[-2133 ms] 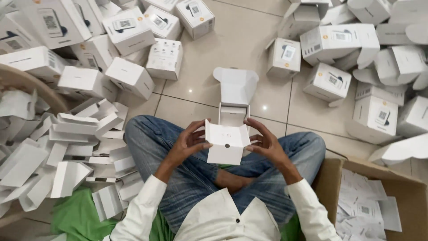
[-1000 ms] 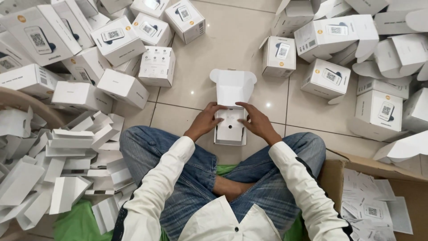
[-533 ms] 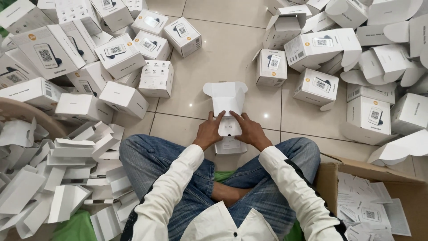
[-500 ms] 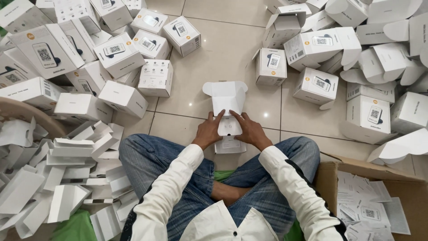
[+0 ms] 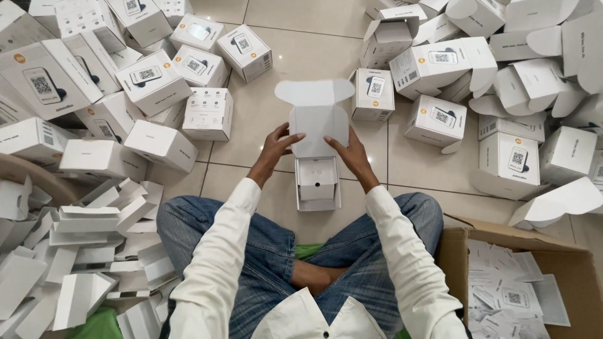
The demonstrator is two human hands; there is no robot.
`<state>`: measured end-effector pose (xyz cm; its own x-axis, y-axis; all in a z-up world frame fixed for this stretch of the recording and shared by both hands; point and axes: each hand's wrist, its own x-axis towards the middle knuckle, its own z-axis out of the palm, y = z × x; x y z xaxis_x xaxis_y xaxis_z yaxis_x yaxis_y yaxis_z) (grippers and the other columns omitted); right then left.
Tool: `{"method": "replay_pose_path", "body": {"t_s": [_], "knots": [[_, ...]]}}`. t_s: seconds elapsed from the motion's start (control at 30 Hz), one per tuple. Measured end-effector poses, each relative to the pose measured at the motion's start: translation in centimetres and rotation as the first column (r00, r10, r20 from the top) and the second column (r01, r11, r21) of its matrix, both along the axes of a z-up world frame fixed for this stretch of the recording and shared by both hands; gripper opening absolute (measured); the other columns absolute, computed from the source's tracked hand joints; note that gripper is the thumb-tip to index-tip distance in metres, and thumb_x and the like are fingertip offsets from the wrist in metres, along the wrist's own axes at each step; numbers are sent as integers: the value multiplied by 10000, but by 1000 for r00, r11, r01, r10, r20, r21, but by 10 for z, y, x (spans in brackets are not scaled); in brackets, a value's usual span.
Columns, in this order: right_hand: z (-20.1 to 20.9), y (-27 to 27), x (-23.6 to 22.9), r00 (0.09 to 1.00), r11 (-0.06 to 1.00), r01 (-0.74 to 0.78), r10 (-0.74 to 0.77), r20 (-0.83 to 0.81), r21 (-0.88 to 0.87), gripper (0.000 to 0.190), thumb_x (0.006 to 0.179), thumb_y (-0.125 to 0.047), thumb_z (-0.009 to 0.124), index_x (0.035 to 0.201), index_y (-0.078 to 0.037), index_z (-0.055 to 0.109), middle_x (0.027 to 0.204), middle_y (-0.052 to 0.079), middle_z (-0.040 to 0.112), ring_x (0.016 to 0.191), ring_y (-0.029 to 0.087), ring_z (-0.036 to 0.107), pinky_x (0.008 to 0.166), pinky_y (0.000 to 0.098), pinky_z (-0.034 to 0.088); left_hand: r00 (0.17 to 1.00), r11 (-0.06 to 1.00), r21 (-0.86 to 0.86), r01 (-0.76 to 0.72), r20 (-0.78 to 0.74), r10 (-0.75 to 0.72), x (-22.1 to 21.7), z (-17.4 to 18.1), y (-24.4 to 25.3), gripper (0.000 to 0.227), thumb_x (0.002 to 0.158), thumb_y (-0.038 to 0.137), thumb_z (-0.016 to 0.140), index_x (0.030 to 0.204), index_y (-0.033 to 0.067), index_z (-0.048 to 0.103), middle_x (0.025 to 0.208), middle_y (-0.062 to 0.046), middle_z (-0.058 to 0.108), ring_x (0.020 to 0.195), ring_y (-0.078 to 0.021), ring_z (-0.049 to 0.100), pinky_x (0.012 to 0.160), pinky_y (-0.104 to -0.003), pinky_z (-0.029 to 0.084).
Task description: The person packages electronic devices into white cardboard boxes with inserts and manuals.
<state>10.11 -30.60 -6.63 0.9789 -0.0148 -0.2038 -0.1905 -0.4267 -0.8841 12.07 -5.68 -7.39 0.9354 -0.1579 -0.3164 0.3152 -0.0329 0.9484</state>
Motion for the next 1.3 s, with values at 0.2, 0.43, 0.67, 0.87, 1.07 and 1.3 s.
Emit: {"method": "replay_pose_path", "body": {"t_s": [0.2, 0.43, 0.67, 0.87, 1.07, 1.3], "knots": [[38, 1, -49, 978, 997, -72, 70, 197, 2, 713, 878, -271, 688, 1520, -131, 412, 1372, 182, 618, 1211, 314, 648, 920, 442, 600, 945, 983, 140, 116, 290, -153, -51, 1, 0, 844, 836, 171, 803, 1569, 94, 392, 1553, -144, 462, 1404, -320, 511, 1093, -424, 523], [39, 9, -83, 881, 971, -199, 236, 410, -132, 628, 873, 130, 602, 1441, -111, 484, 1123, 146, 691, 1051, 272, 688, 929, 358, 555, 954, 990, 96, 108, 269, -130, -98, 17, -16, 903, 835, -154, 643, 1591, 225, 325, 1526, -95, 468, 1396, -288, 490, 1083, -390, 525], [38, 12, -90, 841, 962, -155, 247, 481, -224, 694, 827, 160, 619, 1443, -123, 470, 1028, 158, 660, 895, 294, 680, 814, 356, 554, 962, 997, 52, 50, 265, -62, -105, 9, -24, 936, 840, -181, 586, 1623, 239, 290, 1474, -88, 538, 1323, -235, 550, 1046, -351, 539], [53, 7, -91, 886, 936, -156, 274, 373, -316, 631, 899, 43, 687, 1454, -166, 472, 1124, 144, 719, 1021, 320, 716, 859, 390, 580, 957, 984, 172, 57, 270, -102, -110, 30, -19, 922, 857, -163, 596, 1633, 240, 304, 1479, -88, 570, 1257, -250, 594, 1028, -366, 534], [15, -5, -99, 746, 937, -229, 342, 572, -262, 789, 846, 3, 713, 1547, -106, 366, 1558, 223, 469, 1370, 403, 519, 1080, 463, 481, 887, 950, 285, 125, 396, -235, -110, 18, -9, 912, 876, -39, 765, 1601, 217, 275, 1592, -146, 411, 1432, -334, 456, 1147, -436, 434], [-15, -62, -81, 911, 948, -217, 282, -301, 231, 896, 802, -406, 673, 1599, -208, 314, 1588, 155, 433, 1396, 380, 511, 1040, 570, 545, 945, 946, -45, 322, -43, -324, -77, -15, 49, 914, 883, 490, 611, 1641, 161, 220, 1618, -206, 381, 1433, -430, 455, 1083, -527, 515]]}}
